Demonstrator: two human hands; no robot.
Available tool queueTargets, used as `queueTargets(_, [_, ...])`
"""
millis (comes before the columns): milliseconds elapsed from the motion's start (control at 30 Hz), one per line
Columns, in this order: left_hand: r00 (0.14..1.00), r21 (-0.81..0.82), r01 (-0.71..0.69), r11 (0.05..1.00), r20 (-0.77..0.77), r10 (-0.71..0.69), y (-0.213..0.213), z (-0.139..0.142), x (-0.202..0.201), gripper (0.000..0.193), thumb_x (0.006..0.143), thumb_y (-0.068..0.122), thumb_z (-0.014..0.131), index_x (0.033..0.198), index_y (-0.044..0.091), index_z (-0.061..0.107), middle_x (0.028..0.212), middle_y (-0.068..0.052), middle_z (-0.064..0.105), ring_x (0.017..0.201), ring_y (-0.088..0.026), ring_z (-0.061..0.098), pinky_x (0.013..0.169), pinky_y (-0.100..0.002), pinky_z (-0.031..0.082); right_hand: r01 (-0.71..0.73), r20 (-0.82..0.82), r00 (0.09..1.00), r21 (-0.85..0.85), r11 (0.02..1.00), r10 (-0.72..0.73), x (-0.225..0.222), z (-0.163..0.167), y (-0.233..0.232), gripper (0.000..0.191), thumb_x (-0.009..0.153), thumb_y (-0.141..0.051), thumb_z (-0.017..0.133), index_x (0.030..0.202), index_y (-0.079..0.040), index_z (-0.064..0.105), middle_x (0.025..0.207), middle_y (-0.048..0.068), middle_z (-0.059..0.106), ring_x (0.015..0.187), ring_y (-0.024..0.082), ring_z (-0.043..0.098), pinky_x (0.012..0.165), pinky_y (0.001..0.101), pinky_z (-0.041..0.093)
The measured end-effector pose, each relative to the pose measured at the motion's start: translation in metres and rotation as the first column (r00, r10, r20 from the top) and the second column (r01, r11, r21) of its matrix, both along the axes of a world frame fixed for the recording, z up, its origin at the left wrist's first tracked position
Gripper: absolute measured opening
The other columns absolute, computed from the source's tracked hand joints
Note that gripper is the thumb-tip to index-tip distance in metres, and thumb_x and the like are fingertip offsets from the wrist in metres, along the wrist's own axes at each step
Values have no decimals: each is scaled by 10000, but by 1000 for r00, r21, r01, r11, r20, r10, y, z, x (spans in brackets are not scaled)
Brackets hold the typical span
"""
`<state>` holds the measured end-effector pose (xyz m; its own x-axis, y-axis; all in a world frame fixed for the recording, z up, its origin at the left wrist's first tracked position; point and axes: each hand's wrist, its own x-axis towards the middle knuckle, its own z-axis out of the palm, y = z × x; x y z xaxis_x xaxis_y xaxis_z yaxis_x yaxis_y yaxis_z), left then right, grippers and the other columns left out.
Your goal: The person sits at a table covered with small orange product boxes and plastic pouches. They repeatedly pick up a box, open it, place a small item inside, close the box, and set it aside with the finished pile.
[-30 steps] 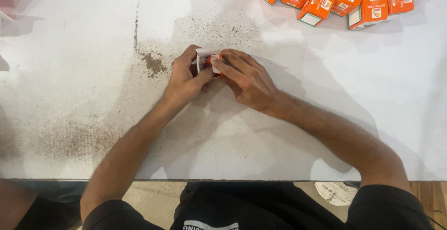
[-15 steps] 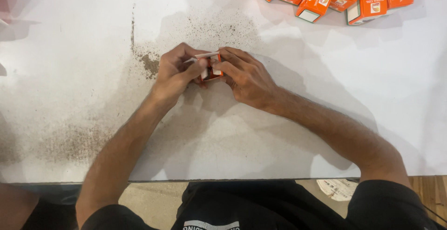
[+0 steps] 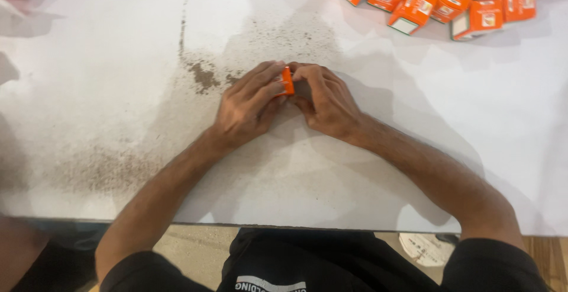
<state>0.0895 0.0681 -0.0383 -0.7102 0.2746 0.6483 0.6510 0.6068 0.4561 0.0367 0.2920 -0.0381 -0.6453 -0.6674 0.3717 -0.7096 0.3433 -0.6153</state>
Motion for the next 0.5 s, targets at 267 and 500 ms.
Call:
queueTargets(267, [996,-79,77,994,48,-74,-6,-24,3,275,949,240,825,941,49,627,1491,-191,557,1436,-368,502,1218,-528,426,-34,44,999,36,999,32,-4,1,-1,673,819,45,780,1377,-48,414,1353,219,622,1228,410,623,996,467,542])
queueTargets(500, [930,-766,-151,625,104,352,-105,2,-27,667,921,63,618,1550,237,485,1647,-238,288,1511,-364,269,1203,-612,73,197,-399,902,46,979,-163,-29,1,-5,712,969,4,765,1541,-95,353,1499,202,530,1391,424,531,1198,554,424])
